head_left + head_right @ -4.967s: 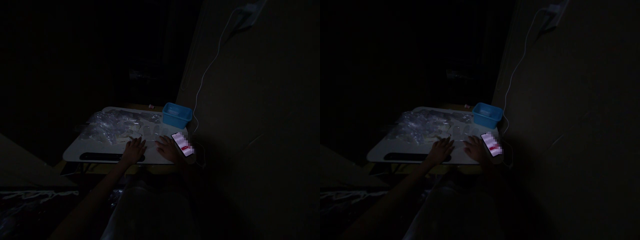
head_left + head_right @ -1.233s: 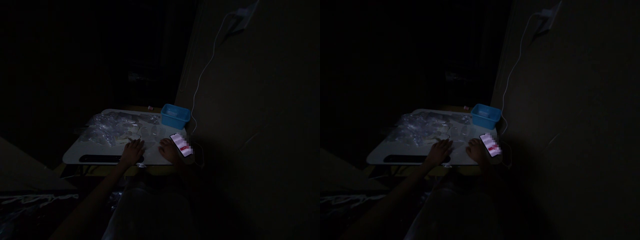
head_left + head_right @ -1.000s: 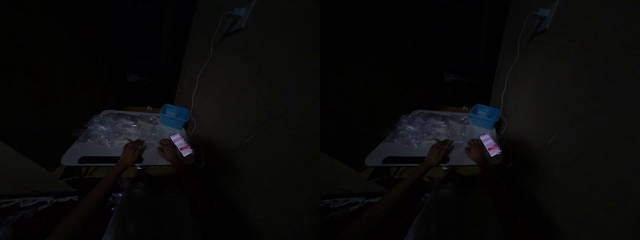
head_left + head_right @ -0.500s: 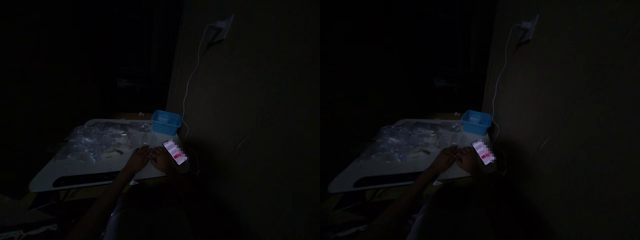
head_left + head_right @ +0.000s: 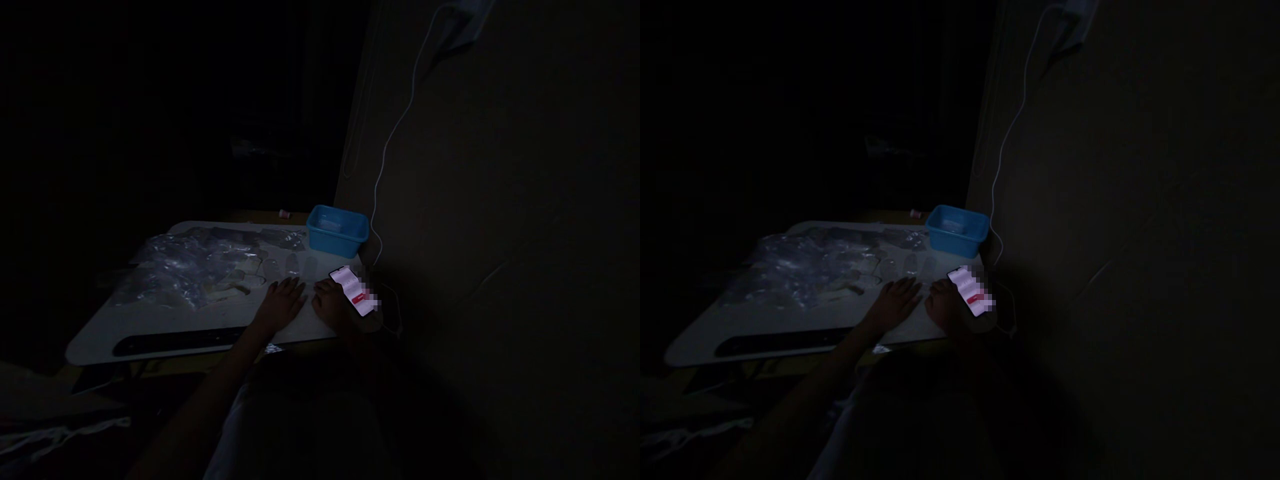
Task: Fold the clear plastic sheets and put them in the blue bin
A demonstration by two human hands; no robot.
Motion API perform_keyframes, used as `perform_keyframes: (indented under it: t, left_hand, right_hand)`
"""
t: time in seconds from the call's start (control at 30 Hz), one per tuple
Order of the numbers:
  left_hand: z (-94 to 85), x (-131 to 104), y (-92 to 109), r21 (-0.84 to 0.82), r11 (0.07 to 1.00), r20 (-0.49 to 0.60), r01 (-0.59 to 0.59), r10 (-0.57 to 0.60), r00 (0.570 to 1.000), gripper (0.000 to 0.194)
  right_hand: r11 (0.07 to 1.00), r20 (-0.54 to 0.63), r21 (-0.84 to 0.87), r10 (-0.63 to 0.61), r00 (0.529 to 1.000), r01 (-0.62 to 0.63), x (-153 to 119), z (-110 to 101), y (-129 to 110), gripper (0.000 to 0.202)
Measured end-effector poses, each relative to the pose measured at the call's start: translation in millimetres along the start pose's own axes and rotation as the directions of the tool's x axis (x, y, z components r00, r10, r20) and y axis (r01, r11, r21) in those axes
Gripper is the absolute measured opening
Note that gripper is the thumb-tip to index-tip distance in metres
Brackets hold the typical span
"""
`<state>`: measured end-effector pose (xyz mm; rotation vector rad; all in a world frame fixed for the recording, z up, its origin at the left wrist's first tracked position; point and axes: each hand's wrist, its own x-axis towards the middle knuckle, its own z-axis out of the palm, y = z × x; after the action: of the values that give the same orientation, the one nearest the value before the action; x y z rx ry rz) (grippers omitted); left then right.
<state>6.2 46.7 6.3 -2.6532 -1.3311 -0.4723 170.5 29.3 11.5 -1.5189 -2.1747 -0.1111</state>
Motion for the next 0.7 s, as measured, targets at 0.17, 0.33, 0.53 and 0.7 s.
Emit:
perform_keyframes:
  t: [0.17, 0.33, 0.53, 0.7]
  left_hand:
    - [0.5, -0.5, -0.4, 0.002, 1.0, -0.015, -0.004, 0.004, 1.0, 0.041]
    - [2.6, -0.9, -1.0, 0.015, 1.0, -0.019, -0.002, 0.003, 1.0, 0.042]
    - [3.6, -0.5, -1.7, 0.009, 1.0, -0.024, -0.012, 0.012, 1.0, 0.042]
    - [1.1, -1.1, -0.8, 0.01, 1.0, -0.032, -0.009, 0.009, 0.999, 0.041]
  right_hand:
    - [1.0, 0.004, -0.019, -0.012, 1.0, 0.012, 0.1, 2.4, 1.5, 0.025]
    - [0.999, -0.011, -0.018, -0.029, 1.0, 0.028, -0.3, 3.2, 2.6, 0.023]
    - [1.0, -0.04, -0.022, -0.02, 0.999, 0.019, -0.5, 5.6, 2.9, 0.022]
    - [1.0, -0.035, -0.023, -0.019, 0.999, 0.018, -0.7, 4.0, 2.1, 0.023]
